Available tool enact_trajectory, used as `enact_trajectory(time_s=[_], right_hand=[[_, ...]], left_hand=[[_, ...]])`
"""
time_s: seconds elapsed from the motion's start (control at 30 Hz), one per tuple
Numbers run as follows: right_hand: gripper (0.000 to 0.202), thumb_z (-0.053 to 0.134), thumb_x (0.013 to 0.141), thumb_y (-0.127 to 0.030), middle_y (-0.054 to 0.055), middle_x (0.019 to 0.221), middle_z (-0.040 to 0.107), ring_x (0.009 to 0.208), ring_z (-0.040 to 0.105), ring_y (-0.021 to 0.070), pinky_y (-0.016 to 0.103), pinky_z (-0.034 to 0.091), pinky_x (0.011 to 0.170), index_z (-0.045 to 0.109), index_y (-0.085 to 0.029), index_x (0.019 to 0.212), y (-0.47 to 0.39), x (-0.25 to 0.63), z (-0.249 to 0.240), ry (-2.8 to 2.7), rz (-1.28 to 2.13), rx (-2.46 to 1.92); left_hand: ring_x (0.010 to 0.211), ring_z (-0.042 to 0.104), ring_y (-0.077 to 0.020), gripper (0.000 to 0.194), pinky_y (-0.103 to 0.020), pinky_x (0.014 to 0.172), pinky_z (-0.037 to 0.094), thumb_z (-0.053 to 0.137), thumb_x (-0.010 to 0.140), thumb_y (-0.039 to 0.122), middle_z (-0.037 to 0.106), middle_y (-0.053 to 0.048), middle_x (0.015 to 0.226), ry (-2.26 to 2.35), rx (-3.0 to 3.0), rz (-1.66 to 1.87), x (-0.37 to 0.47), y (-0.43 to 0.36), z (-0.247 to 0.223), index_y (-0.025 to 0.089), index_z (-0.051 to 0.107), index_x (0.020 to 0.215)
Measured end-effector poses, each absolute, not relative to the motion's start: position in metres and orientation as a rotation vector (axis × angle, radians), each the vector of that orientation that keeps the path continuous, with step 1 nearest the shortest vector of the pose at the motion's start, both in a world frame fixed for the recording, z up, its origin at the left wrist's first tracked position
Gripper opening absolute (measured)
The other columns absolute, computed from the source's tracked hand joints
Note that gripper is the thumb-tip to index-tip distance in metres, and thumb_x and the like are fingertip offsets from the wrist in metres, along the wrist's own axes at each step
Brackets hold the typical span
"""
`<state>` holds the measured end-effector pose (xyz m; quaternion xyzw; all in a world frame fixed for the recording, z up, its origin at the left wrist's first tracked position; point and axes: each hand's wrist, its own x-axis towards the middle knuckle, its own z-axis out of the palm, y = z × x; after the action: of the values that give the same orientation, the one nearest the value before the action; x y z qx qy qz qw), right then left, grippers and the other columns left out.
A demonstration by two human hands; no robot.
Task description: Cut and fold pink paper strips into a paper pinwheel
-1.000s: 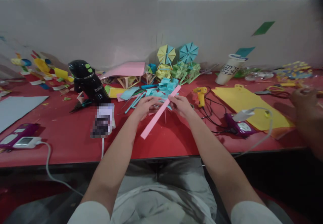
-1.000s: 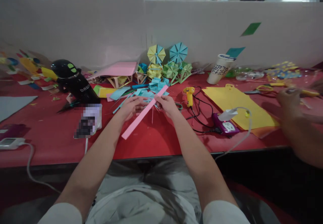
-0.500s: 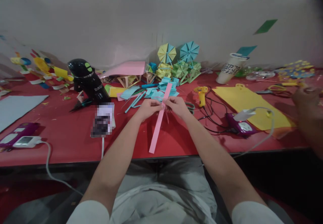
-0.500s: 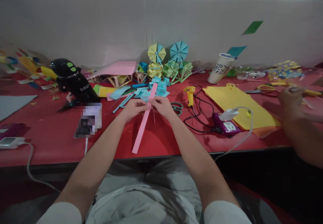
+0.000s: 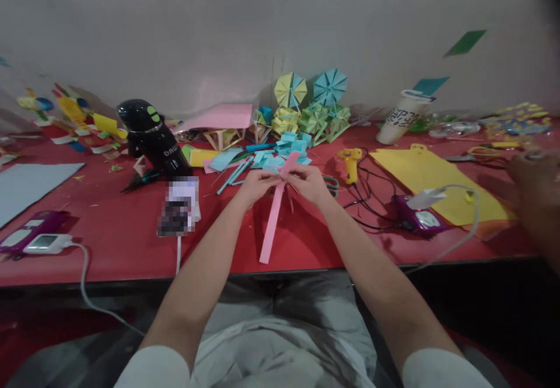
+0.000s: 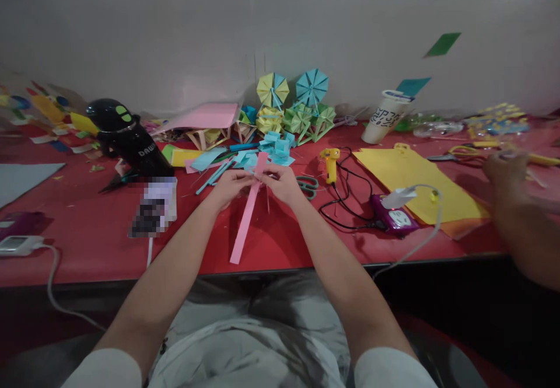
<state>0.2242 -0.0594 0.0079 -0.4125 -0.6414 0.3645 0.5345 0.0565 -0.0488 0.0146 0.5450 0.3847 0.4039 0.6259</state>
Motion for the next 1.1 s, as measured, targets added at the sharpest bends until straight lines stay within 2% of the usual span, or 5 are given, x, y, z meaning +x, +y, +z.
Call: enact_trajectory(time_s=[0.47, 0.67, 0.87, 1.0, 1.1], right_hand=[[0.039, 0.08, 0.065, -0.053, -0.003, 0.056, 0.056, 0.049, 0.049, 0.0097, 0.024, 0.043, 0.05, 0.059, -0.02, 0.062, -0.056, 0.219, 0.003, -1.2, 1.18, -0.976], [0.044, 0.073, 0.076, -0.057, -0.01, 0.045, 0.034, 0.036, 0.03, 0.0071, 0.022, 0.03, 0.037, 0.046, -0.024, 0.066, -0.054, 0.238, 0.014, -1.034, 1.155, -0.938], [0.028, 0.056, 0.087, -0.051, 0.002, 0.079, 0.067, 0.077, 0.066, 0.0153, 0.026, 0.055, 0.067, 0.057, -0.025, 0.079, -0.057, 0.257, 0.025, -0.912, 1.143, -0.835], [0.013, 0.065, 0.079, -0.04, 0.001, 0.095, 0.072, 0.089, 0.067, 0.016, 0.028, 0.056, 0.076, 0.064, -0.028, 0.085, -0.059, 0.258, 0.023, -0.923, 1.212, -0.707], [0.023, 0.077, 0.067, -0.026, -0.004, 0.099, 0.074, 0.085, 0.067, 0.0132, 0.026, 0.056, 0.075, 0.068, -0.031, 0.088, -0.06, 0.253, 0.018, -0.982, 1.316, -0.566]], left_hand=[[0.073, 0.067, -0.0167, 0.021, -0.03, 0.075, 0.051, 0.075, 0.075, 0.036, 0.072, -0.005, 0.076, 0.781, 1.504, 0.933, 0.057, -0.052, 0.018, 0.015, 0.072, 0.075], [0.071, 0.07, -0.0192, 0.027, -0.032, 0.071, 0.057, 0.08, 0.072, 0.038, 0.075, -0.01, 0.082, 0.646, 1.255, 0.749, 0.049, -0.056, 0.027, 0.015, 0.075, 0.084], [0.076, 0.072, -0.0189, 0.052, -0.026, 0.065, 0.058, 0.05, 0.091, 0.059, 0.076, -0.015, 0.097, 0.624, 0.844, 0.896, 0.032, -0.038, 0.031, 0.013, 0.074, 0.098], [0.103, 0.071, -0.0208, 0.075, -0.027, 0.083, 0.059, 0.021, 0.095, 0.067, 0.073, -0.016, 0.113, 0.484, 0.554, 1.193, 0.026, -0.036, 0.038, 0.01, 0.067, 0.114], [0.118, 0.065, -0.0236, 0.073, -0.03, 0.094, 0.056, 0.03, 0.092, 0.07, 0.07, -0.017, 0.12, 0.484, 0.498, 1.318, 0.027, -0.039, 0.041, 0.011, 0.061, 0.123]])
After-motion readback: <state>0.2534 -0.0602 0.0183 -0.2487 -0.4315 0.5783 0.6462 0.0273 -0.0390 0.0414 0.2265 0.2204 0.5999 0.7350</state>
